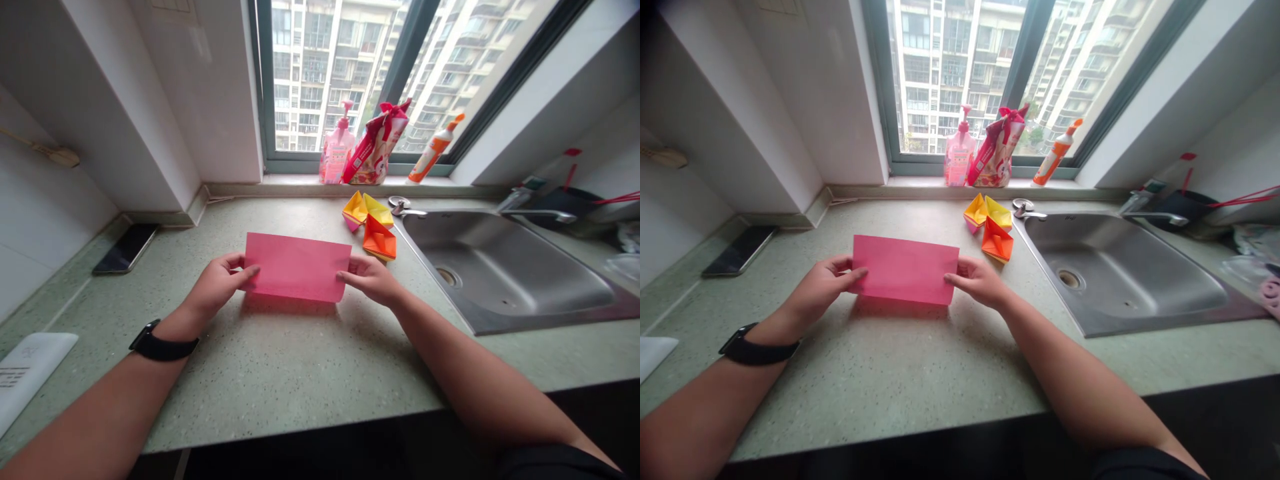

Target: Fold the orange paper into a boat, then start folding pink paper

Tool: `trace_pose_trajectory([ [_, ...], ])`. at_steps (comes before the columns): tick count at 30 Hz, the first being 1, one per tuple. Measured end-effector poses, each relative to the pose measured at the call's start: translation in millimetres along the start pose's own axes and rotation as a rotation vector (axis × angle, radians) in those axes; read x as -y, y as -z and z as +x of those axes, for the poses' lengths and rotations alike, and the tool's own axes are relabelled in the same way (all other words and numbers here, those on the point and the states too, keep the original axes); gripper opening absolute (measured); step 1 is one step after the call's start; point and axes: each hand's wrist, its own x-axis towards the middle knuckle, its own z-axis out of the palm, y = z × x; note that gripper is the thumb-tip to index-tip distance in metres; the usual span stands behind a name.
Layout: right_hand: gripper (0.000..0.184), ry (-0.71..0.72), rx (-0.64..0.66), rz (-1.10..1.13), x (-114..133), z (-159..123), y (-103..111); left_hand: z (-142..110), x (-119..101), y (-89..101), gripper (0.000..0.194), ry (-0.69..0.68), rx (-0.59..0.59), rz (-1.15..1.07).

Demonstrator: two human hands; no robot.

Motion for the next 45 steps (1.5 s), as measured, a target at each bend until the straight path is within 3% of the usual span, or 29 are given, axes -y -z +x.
trace_pose_trajectory([
  [4, 0.060, -0.197, -0.001, 0.052, 2.7, 0.6, 2.5, -9.9, -4.4, -5.2, 0.091, 0.023, -0.012, 0.268],
  [8, 0.087, -0.435, 0.028, 0.023, 7.4, -2.1, 4.3, -14.8, -11.1, -6.9, 0.106, 0.087, 0.127, 0.479],
  [10, 0.099, -0.487, 0.032, 0.027, 11.1, -3.9, 1.5, -15.5, -12.8, -5.5, 0.110, 0.116, 0.171, 0.574],
  [14, 0.103, -0.524, 0.060, 0.040, 18.5, -6.6, -6.4, -17.0, -12.3, -1.0, 0.116, 0.163, 0.237, 0.708],
  [17, 0.105, -0.529, 0.070, 0.004, 19.5, -7.1, -10.9, -19.7, -10.3, -1.4, 0.112, 0.102, 0.200, 0.858],
  [20, 0.104, -0.519, 0.057, -0.122, 17.0, -6.6, -14.4, -23.4, -7.8, -7.0, 0.089, -0.142, 0.055, 1.021],
  [22, 0.101, -0.506, 0.052, -0.255, 15.7, -6.3, -16.6, -26.1, -6.5, -13.1, 0.069, -0.336, 0.029, 1.037],
  [25, 0.096, -0.467, 0.053, -0.463, 16.3, -6.1, -19.4, -30.9, -4.2, -25.3, 0.048, -0.560, 0.179, 0.966],
  [28, 0.094, -0.411, 0.052, -0.607, 17.8, -6.0, -20.5, -36.3, -1.2, -38.9, 0.041, -0.717, 0.380, 0.972],
  [31, 0.094, -0.372, 0.055, -0.669, 17.5, -6.3, -20.1, -41.9, 0.3, -48.5, 0.037, -0.770, 0.439, 1.064],
  [38, 0.093, -0.347, 0.081, -0.710, 18.4, -9.3, -19.1, -53.1, -1.2, -53.7, 0.030, -0.724, 0.495, 1.068],
  [45, 0.073, -0.221, 0.024, -0.754, 9.1, -10.2, -19.1, -54.6, -1.0, -60.3, 0.037, -0.795, 0.555, 1.025],
])
